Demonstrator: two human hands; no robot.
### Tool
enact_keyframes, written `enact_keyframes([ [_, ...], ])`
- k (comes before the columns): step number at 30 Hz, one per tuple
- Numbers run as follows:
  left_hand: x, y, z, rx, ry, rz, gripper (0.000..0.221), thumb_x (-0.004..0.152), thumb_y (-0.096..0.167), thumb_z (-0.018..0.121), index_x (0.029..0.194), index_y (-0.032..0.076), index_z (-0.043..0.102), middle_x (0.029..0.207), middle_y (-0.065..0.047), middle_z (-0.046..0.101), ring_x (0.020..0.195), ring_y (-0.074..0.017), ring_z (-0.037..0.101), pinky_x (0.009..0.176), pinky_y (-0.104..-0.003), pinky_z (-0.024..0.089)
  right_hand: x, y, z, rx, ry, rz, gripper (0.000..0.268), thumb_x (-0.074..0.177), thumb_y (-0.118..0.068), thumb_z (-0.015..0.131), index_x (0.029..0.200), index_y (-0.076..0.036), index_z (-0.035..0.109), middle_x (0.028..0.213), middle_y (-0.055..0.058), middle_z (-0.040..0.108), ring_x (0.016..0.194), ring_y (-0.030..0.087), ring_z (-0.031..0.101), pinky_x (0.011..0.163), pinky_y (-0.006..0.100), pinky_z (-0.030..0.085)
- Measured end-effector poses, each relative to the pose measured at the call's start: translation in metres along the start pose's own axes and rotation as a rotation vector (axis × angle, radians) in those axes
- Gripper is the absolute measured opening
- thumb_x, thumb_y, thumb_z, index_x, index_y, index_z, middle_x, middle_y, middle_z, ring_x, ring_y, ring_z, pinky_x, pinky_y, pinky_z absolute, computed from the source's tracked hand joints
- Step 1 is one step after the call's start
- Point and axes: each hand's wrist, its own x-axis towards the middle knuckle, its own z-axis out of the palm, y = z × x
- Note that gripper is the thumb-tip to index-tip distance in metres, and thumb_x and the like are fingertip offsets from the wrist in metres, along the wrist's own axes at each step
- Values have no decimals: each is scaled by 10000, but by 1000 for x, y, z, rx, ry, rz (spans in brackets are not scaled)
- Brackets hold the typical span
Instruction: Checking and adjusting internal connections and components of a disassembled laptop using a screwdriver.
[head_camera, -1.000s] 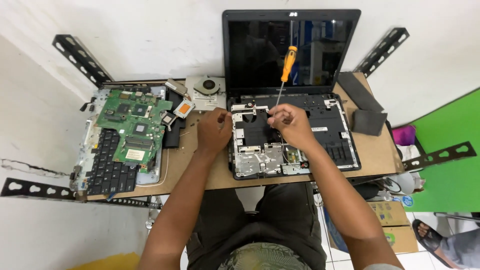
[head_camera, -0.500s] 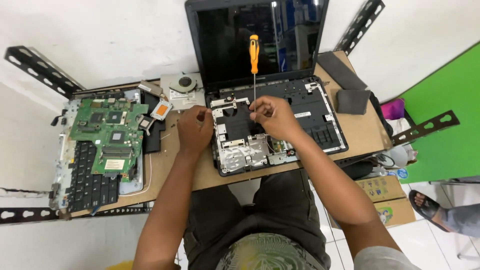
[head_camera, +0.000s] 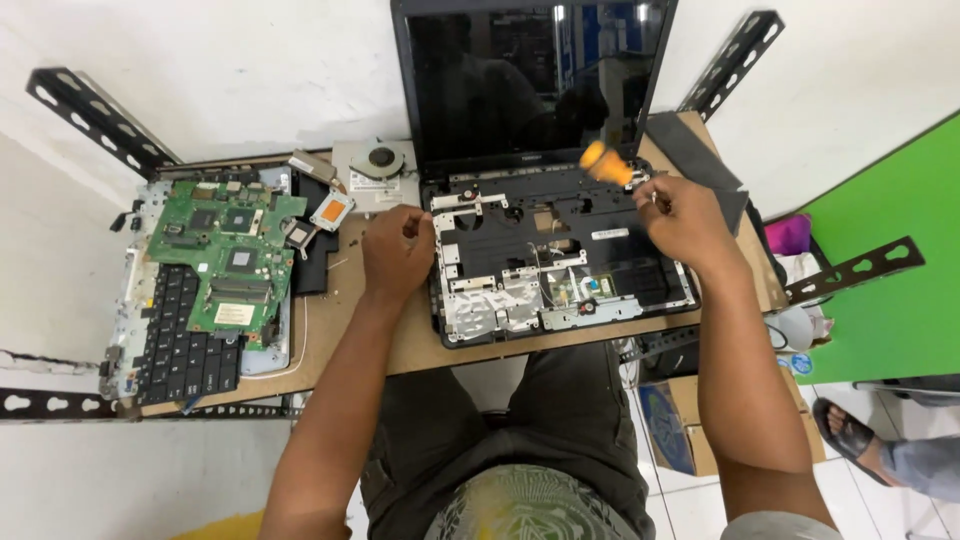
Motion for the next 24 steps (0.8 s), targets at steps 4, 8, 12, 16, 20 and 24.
enact_keyframes([
  [4, -2, -4, 13, 43, 29, 103, 87, 879, 100, 620, 793, 98, 636, 649, -62, 594, 629, -239, 592, 581, -343, 496, 8, -1, 5, -135, -16, -18, 173, 828, -20, 621, 981, -21, 702, 750, 208, 656, 698, 378, 646, 592, 422, 481],
  [8, 14, 48, 10, -117, -129, 115, 240, 905, 264, 614, 1014, 50, 629, 883, -179, 620, 822, -364, 616, 735, -462, 498, 25, -10, 24, -184, -37, -19, 159, 779, -75, 651, 930, -90, 697, 757, 167, 682, 744, 371, 669, 627, 417, 513],
  [12, 34, 93, 12, -79, -469, 3, 570, 862, 397, 644, 1307, 87, 468, 1077, -233, 603, 989, -461, 599, 848, -567, 479, 33, -37, 30, -37, -26, -149, 110, 779, -26, 642, 886, -25, 668, 795, 196, 675, 727, 368, 656, 602, 416, 521],
  [16, 38, 60, 50, -78, -505, 32, 246, 916, 206, 583, 1116, 72, 631, 1029, -162, 668, 991, -378, 635, 870, -453, 504, 33, -36, 36, 4, 9, -175, 81, 778, -40, 671, 858, -48, 663, 796, 153, 673, 709, 326, 648, 578, 396, 517],
  [20, 44, 36, 66, -47, -356, 84, 201, 922, 186, 574, 1088, 91, 639, 1003, -126, 672, 984, -337, 637, 863, -426, 501, 16, -30, 9, 181, 100, -274, 203, 780, 14, 715, 956, -39, 630, 941, 157, 616, 756, 331, 623, 602, 399, 514],
  [24, 48, 33, 52, -139, -155, 12, 172, 925, 133, 603, 1079, 83, 658, 986, -123, 674, 948, -333, 648, 828, -373, 519, -4, -26, -25, -108, -260, 88, 153, 745, -13, 674, 893, -32, 708, 816, 185, 707, 724, 359, 660, 644, 427, 494],
])
